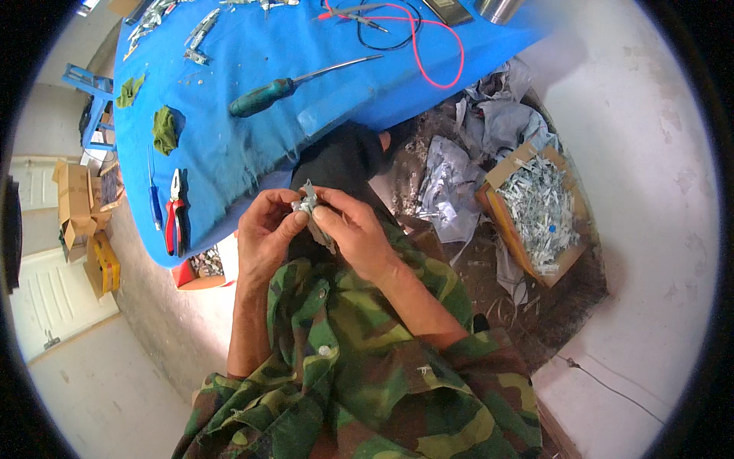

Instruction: The person disassembles small metal housings by hand and using a screwdriver and pliers, then picks through a pile of metal parts on a blue surface.

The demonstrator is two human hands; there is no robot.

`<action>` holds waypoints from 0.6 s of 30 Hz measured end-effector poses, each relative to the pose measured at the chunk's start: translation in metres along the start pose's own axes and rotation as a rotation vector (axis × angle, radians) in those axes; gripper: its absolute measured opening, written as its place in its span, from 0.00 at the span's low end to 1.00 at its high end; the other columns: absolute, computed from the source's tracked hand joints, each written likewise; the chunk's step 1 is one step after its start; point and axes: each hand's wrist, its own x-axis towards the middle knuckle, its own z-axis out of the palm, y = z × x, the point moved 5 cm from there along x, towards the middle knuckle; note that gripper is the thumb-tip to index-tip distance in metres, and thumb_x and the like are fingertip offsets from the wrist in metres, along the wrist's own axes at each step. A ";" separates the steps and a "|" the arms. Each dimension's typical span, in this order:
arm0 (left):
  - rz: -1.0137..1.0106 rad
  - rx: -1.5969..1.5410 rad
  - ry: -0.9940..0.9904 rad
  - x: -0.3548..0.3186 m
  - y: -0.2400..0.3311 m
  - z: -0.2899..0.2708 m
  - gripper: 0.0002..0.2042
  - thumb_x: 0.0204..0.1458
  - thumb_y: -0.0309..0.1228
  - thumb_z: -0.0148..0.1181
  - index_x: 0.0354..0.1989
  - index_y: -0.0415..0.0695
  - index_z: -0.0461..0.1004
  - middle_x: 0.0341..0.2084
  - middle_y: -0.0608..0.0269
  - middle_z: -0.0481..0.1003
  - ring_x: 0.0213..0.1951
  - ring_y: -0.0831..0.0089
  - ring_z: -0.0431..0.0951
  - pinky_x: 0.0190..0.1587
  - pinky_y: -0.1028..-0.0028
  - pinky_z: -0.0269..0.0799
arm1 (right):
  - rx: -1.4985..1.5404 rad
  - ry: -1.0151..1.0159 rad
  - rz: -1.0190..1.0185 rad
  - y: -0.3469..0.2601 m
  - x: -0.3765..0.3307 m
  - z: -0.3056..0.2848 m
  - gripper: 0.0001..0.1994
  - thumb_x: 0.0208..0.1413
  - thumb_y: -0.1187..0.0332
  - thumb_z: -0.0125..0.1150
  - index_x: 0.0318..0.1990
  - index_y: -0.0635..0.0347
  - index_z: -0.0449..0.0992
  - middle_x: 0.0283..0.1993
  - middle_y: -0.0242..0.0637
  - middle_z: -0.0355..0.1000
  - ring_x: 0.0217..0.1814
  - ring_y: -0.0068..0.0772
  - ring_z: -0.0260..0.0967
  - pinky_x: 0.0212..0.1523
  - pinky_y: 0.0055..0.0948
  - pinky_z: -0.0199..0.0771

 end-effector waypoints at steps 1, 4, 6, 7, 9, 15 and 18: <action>-0.007 -0.037 -0.028 0.000 0.000 0.000 0.14 0.55 0.27 0.72 0.45 0.37 0.74 0.38 0.66 0.77 0.40 0.79 0.76 0.45 0.78 0.73 | -0.052 -0.031 0.007 0.000 0.001 -0.003 0.16 0.68 0.67 0.56 0.57 0.68 0.75 0.45 0.28 0.75 0.42 0.14 0.69 0.42 0.19 0.71; -0.020 -0.005 -0.060 0.003 -0.007 -0.004 0.14 0.54 0.28 0.72 0.43 0.37 0.74 0.36 0.66 0.77 0.39 0.79 0.76 0.44 0.78 0.73 | -0.169 -0.054 0.033 -0.004 0.005 -0.006 0.16 0.69 0.66 0.57 0.57 0.68 0.75 0.47 0.29 0.76 0.43 0.14 0.69 0.44 0.19 0.71; -0.007 0.006 -0.064 0.003 -0.007 -0.003 0.13 0.54 0.28 0.72 0.42 0.38 0.73 0.36 0.66 0.77 0.39 0.79 0.76 0.44 0.78 0.74 | -0.158 -0.043 -0.017 0.000 0.005 -0.007 0.16 0.69 0.66 0.57 0.57 0.68 0.76 0.47 0.30 0.77 0.45 0.15 0.70 0.45 0.19 0.72; 0.000 0.011 -0.065 0.003 -0.008 -0.004 0.13 0.54 0.28 0.72 0.41 0.38 0.73 0.35 0.66 0.77 0.38 0.79 0.76 0.44 0.77 0.74 | -0.141 -0.036 -0.031 -0.001 0.005 -0.005 0.16 0.69 0.66 0.57 0.57 0.68 0.76 0.47 0.30 0.77 0.46 0.15 0.70 0.46 0.19 0.73; -0.004 0.021 -0.069 0.004 -0.009 -0.003 0.13 0.54 0.28 0.72 0.40 0.39 0.73 0.35 0.66 0.77 0.37 0.79 0.77 0.43 0.77 0.74 | -0.111 -0.037 -0.024 -0.001 0.005 -0.005 0.15 0.69 0.67 0.57 0.57 0.67 0.76 0.46 0.30 0.77 0.46 0.15 0.71 0.46 0.19 0.73; -0.011 0.048 -0.069 0.008 -0.010 0.000 0.11 0.56 0.27 0.70 0.39 0.39 0.72 0.34 0.65 0.77 0.35 0.78 0.77 0.41 0.77 0.76 | 0.037 0.002 0.044 0.009 0.009 -0.015 0.13 0.68 0.67 0.57 0.55 0.64 0.76 0.44 0.27 0.75 0.40 0.15 0.70 0.43 0.19 0.73; -0.038 0.053 -0.057 0.006 -0.009 0.001 0.10 0.57 0.27 0.68 0.40 0.39 0.72 0.34 0.65 0.77 0.35 0.77 0.78 0.41 0.77 0.76 | 0.055 0.166 0.053 0.008 0.017 -0.036 0.12 0.68 0.67 0.56 0.54 0.62 0.75 0.41 0.28 0.73 0.40 0.18 0.71 0.41 0.21 0.75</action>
